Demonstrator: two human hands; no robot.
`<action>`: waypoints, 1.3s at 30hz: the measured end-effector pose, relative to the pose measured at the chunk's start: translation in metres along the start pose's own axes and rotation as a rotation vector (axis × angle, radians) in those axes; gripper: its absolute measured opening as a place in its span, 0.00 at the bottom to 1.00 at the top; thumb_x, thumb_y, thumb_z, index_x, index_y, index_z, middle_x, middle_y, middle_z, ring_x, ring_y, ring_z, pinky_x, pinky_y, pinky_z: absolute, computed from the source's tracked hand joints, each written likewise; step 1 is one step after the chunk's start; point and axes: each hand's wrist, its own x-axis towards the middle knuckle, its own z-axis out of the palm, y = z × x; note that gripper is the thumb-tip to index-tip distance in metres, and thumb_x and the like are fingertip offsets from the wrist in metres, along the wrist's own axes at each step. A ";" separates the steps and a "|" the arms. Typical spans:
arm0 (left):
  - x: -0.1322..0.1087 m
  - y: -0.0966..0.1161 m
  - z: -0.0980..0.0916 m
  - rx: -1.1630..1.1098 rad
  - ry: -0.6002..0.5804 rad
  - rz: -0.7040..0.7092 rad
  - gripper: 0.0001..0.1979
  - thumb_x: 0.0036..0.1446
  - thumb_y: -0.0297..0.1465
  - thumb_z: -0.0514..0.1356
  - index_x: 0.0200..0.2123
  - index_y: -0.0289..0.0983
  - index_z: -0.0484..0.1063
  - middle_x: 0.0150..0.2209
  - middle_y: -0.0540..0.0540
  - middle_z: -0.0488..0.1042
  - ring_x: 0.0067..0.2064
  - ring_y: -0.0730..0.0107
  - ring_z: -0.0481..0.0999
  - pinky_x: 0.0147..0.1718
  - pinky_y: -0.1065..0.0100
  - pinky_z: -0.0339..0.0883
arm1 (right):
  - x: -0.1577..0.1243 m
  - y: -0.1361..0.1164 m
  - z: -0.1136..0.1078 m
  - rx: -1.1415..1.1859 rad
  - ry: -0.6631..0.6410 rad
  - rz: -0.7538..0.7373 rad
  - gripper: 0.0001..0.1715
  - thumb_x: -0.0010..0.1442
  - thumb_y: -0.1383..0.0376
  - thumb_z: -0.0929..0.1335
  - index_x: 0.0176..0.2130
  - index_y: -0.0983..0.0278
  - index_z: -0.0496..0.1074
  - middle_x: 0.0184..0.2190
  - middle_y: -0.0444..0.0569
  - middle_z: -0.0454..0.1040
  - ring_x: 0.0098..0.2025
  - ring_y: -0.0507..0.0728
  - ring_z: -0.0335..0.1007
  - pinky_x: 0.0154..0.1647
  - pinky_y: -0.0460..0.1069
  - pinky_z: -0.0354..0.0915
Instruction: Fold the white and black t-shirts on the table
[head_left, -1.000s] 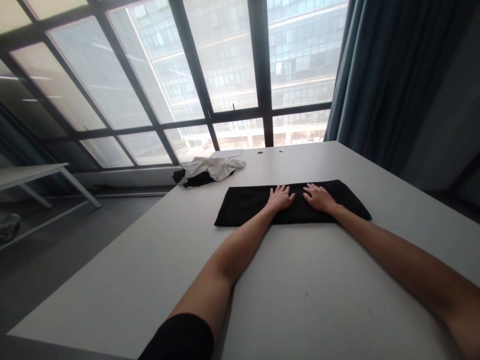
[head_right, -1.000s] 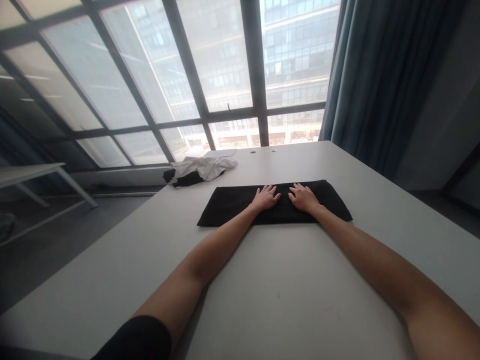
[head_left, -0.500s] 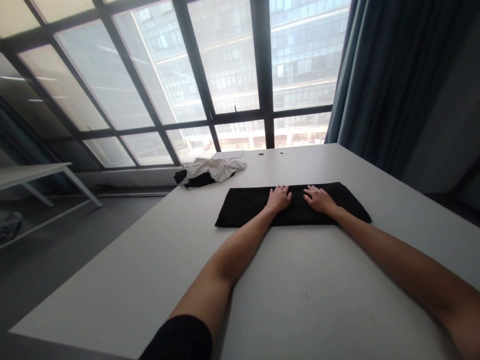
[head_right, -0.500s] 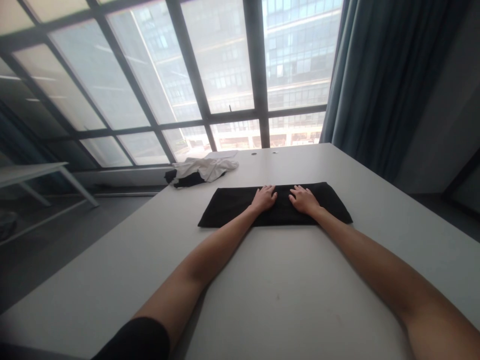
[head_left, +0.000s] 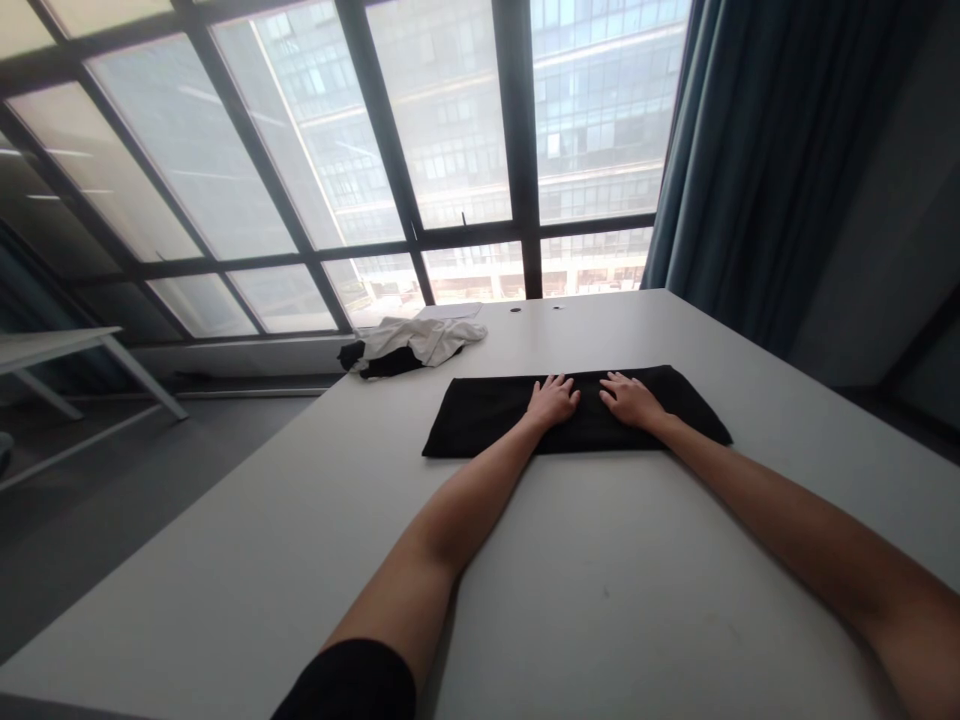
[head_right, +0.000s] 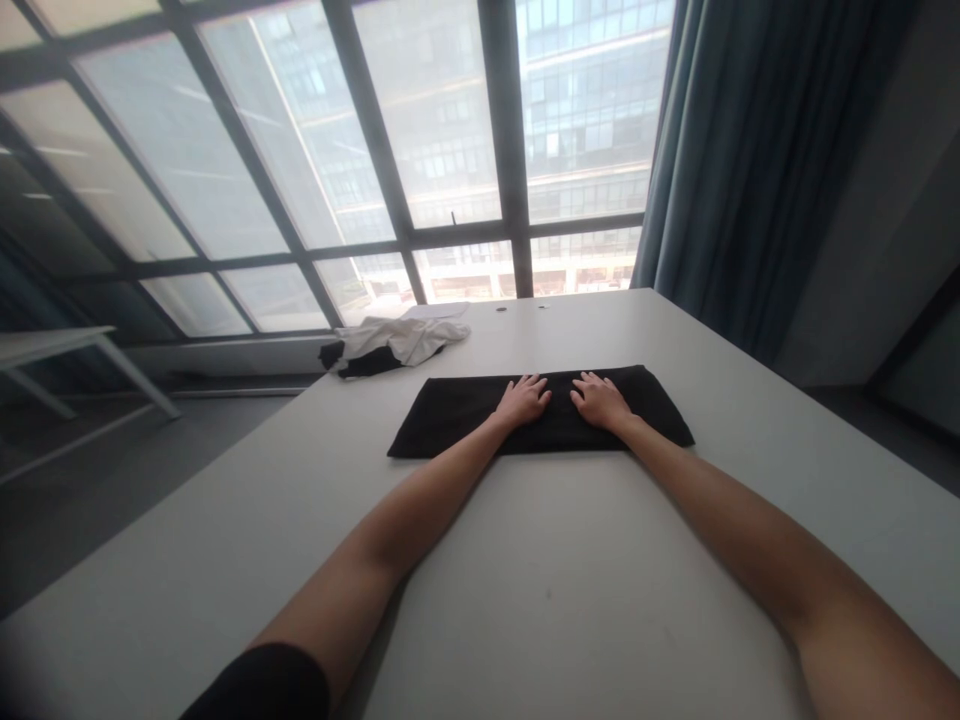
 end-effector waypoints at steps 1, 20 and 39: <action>0.000 0.000 0.000 0.000 -0.003 0.000 0.28 0.70 0.44 0.43 0.67 0.41 0.60 0.71 0.43 0.54 0.72 0.52 0.50 0.67 0.43 0.45 | 0.000 0.000 0.000 0.000 -0.002 0.002 0.28 0.71 0.57 0.60 0.63 0.68 0.68 0.68 0.61 0.59 0.71 0.65 0.51 0.69 0.62 0.48; 0.006 -0.006 -0.001 -0.011 -0.117 0.018 0.33 0.69 0.49 0.39 0.71 0.40 0.52 0.74 0.42 0.45 0.73 0.50 0.41 0.67 0.40 0.38 | 0.000 -0.001 -0.001 0.002 -0.012 0.004 0.29 0.71 0.58 0.59 0.64 0.68 0.67 0.69 0.61 0.58 0.72 0.64 0.49 0.69 0.61 0.47; -0.088 -0.169 -0.058 0.152 -0.147 -0.246 0.34 0.70 0.51 0.37 0.73 0.44 0.45 0.74 0.45 0.38 0.74 0.55 0.38 0.67 0.43 0.38 | -0.001 0.000 -0.001 0.022 -0.001 0.019 0.29 0.70 0.57 0.60 0.63 0.67 0.68 0.69 0.60 0.59 0.71 0.63 0.50 0.70 0.61 0.47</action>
